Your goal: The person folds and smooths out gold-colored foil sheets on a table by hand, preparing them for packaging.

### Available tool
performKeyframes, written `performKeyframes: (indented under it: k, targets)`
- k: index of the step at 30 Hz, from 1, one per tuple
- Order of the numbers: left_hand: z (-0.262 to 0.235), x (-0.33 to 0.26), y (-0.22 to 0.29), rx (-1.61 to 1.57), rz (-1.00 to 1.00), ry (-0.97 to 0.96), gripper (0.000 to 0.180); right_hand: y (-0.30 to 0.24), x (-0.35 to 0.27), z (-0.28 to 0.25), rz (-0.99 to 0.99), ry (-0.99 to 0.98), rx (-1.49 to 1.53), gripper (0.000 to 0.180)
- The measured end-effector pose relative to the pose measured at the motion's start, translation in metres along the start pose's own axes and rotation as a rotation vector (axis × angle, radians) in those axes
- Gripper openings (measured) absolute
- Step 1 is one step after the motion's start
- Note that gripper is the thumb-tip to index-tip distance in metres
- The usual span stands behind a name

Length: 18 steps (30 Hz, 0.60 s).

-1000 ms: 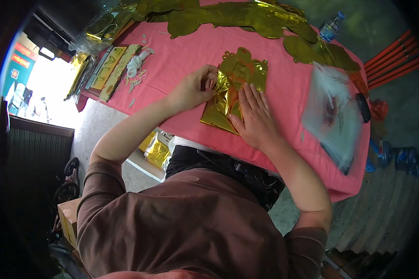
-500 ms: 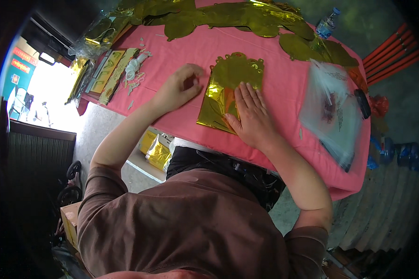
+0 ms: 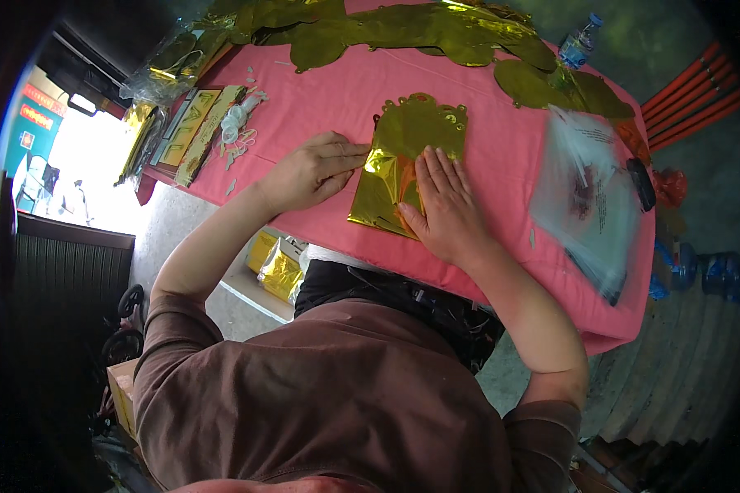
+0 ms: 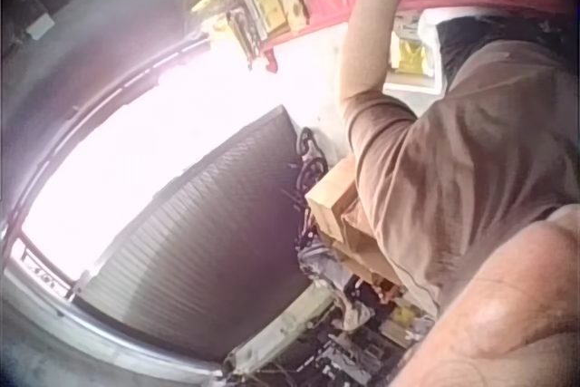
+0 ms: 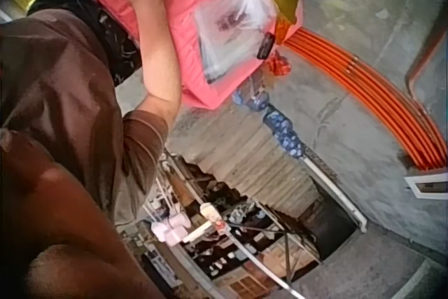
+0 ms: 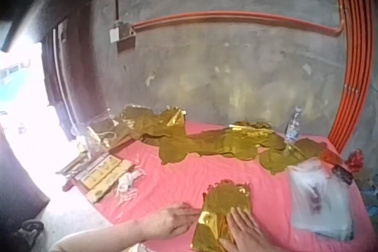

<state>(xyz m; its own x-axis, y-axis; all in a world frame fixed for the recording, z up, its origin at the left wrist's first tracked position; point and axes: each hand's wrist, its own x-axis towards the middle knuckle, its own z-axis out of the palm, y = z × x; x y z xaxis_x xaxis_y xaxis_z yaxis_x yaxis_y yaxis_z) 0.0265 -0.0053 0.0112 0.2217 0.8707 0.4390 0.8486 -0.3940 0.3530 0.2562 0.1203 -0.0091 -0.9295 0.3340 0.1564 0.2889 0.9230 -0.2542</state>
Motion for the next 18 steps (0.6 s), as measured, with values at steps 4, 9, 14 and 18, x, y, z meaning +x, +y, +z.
performKeyframes:
  k: [4,9,14,18]
  targets:
    - [-0.0005,0.0007,-0.0007,0.055,0.055,-0.011,0.031,0.0009,-0.0004,0.0005,-0.005,0.002,-0.011,0.066]
    - [-0.0005,0.0018,-0.0017,0.091,0.102,-0.042,0.024,0.0018,-0.0002,0.0009,-0.006,-0.002,-0.015,0.066]
    - [0.0009,0.0027,-0.0019,0.074,0.13,-0.063,0.022,0.0,0.0007,-0.0007,0.001,-0.012,-0.002,0.066]
    - [0.0051,0.0068,-0.0024,-0.005,0.095,-0.056,0.022,0.0009,0.0004,-0.0008,-0.012,-0.004,-0.001,0.066]
